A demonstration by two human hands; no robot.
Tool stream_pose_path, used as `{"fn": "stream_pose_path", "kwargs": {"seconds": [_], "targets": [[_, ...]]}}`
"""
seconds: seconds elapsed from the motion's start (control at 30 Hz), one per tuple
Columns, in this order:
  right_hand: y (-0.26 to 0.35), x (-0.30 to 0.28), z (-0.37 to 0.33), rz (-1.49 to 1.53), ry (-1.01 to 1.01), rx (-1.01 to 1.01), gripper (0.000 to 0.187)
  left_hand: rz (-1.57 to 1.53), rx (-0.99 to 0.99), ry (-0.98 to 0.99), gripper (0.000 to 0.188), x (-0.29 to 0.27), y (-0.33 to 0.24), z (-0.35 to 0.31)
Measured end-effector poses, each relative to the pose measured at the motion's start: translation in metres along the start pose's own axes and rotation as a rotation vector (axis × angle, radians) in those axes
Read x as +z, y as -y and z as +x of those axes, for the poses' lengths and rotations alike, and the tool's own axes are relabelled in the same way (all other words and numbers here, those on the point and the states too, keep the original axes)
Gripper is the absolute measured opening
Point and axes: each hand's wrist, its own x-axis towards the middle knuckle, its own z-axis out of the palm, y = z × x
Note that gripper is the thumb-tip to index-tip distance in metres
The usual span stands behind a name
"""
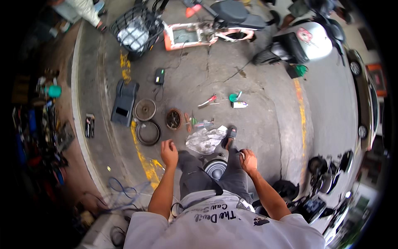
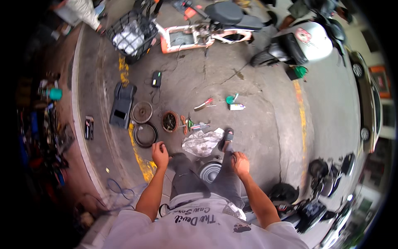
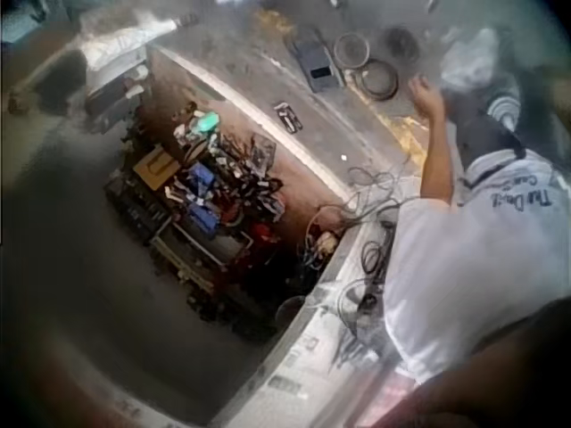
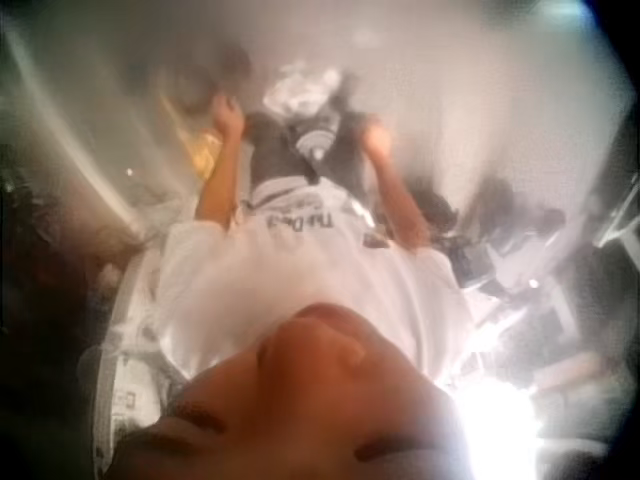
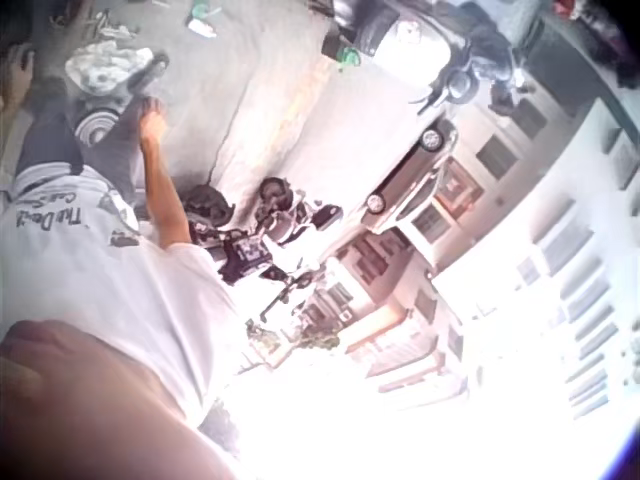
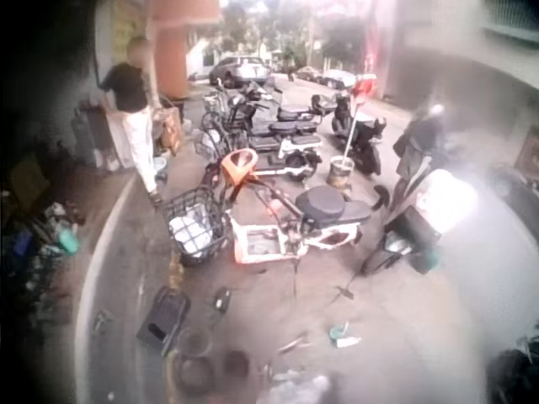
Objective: The person sits on a stool and cleans a circular mechanical part, likely a brake drum or clutch assembly, using a wire brush and a spray can. They scrub the surface of the part repeatedly and apply a cleaning agent from the spray can to remove dirt and grime.
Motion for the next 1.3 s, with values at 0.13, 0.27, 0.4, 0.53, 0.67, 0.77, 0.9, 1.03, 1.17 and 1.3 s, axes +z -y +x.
{"fn": "stream_pose_path", "kwargs": {"seconds": [0.13, 0.27, 0.4, 0.53, 0.67, 0.77, 0.9, 1.03, 1.17, 1.3], "targets": [[-0.048, 0.037, 0.026, 0.073, 0.236, -0.278, 0.034, 0.162, 0.223, 0.084, 0.022, 0.072, -0.011, -0.102], [-0.052, 0.010, -0.010, 0.230, 0.636, -0.609, 0.044, 0.138, 0.107, 0.299, 0.027, 0.059, -0.067, -0.241], [-0.057, -0.057, -0.037, 0.435, 0.949, -0.497, 0.036, 0.084, -0.091, 0.243, 0.029, 0.021, -0.133, -0.297], [-0.066, -0.015, -0.062, 0.576, 0.963, -0.285, 0.027, 0.026, -0.178, 0.339, 0.032, 0.038, -0.111, -0.310], [-0.084, 0.149, 0.007, 0.402, 1.059, -0.349, 0.017, -0.155, -0.442, 0.850, 0.034, 0.113, -0.030, -0.252], [-0.080, 0.290, 0.113, 0.169, 1.124, -0.551, 0.023, 0.210, -0.099, 1.105, 0.040, 0.169, 0.067, -0.168], [-0.094, 0.300, 0.199, 0.120, 0.213, -0.359, 0.025, 0.666, 0.356, 0.840, 0.038, 0.218, 0.164, -0.072], [-0.122, 0.264, 0.217, 0.064, 0.172, -0.214, 0.029, 0.759, 0.377, 0.642, 0.055, 0.214, 0.199, -0.050], [-0.121, 0.239, 0.191, 0.027, 0.011, -0.302, 0.033, 0.678, 0.308, 0.656, 0.053, 0.174, 0.174, -0.052], [-0.056, 0.186, 0.133, 0.329, -0.016, -0.827, 0.043, 0.516, 0.612, 0.330, 0.051, 0.164, 0.095, -0.048]]}}
